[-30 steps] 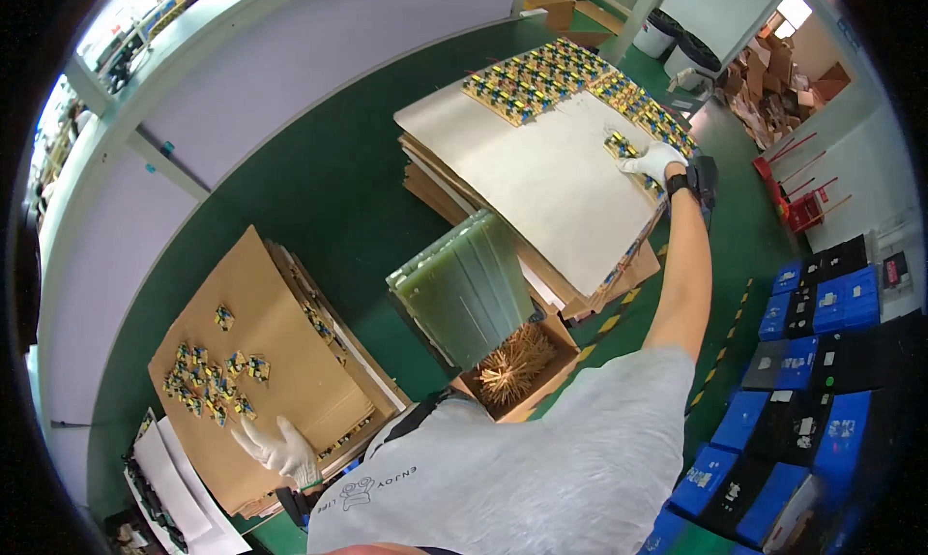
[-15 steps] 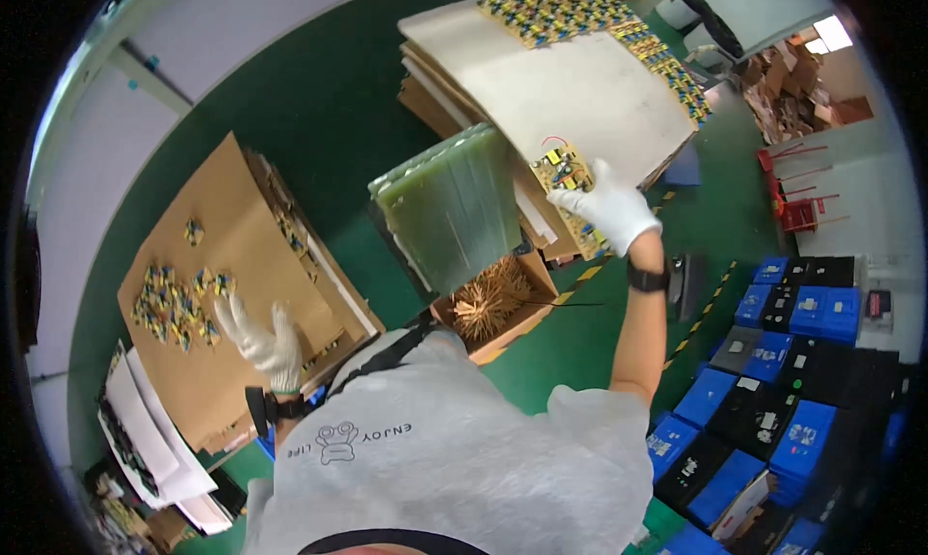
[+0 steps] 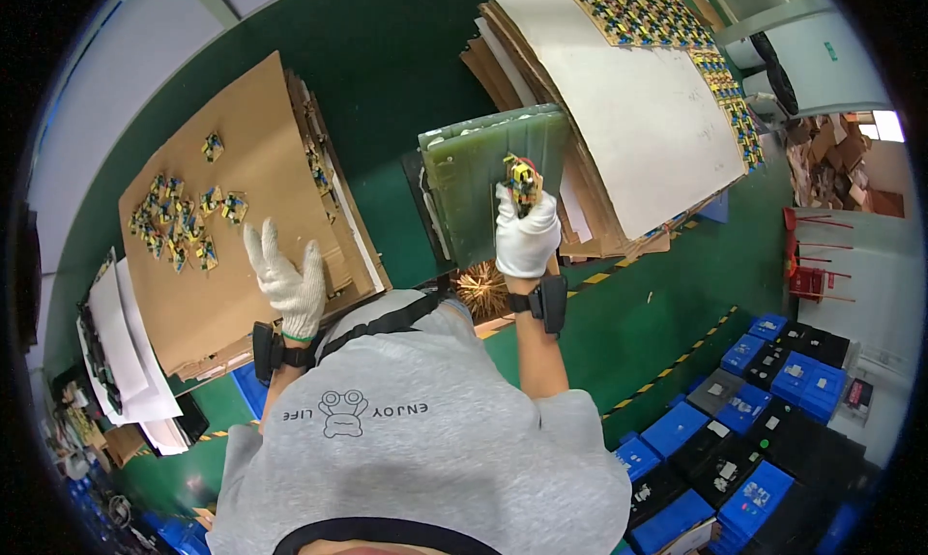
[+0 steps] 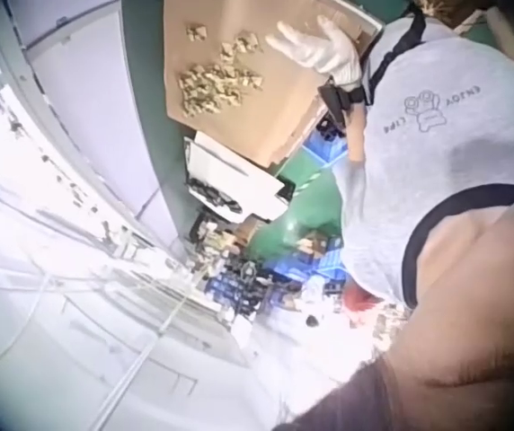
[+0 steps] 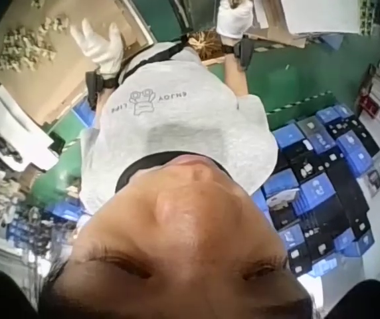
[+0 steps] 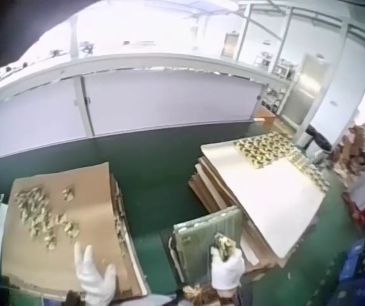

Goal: The person picks up circuit boards from a stack, presses them against a green fixture, and then places them onto a cardboard sheet.

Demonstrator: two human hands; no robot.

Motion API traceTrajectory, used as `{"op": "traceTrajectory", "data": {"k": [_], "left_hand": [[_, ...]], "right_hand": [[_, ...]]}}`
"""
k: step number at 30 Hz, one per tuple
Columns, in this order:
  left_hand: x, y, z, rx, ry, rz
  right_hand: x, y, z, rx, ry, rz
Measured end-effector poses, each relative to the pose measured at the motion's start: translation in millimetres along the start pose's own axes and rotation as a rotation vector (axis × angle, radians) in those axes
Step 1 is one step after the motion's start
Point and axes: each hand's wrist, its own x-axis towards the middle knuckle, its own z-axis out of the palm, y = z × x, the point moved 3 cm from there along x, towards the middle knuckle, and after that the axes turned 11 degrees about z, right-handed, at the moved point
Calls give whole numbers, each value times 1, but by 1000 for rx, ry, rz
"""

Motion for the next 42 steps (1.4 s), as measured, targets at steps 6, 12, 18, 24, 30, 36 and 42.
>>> {"op": "traceTrajectory", "data": {"k": [6,12,18,24,30,36,42], "left_hand": [[3,3,8,0,3,-22],[8,7,15,-51,-12,-40],[3,6,17,-70,-21,18],[9,10,18,-88,-39,93],[25,43,15,-206,-64,196],[37,79,32,-919,-678,-157],[53,100,51,-1273,-912,-458]], "right_hand": [[16,10,11,84,116,65],[23,12,12,142,60,90],[41,8,6,127,-65,12],[42,14,13,45,-20,-2],[1,13,28,54,-101,325],[-17,-28,1,177,-370,215],[-16,-99,-21,28,-685,-156]]}}
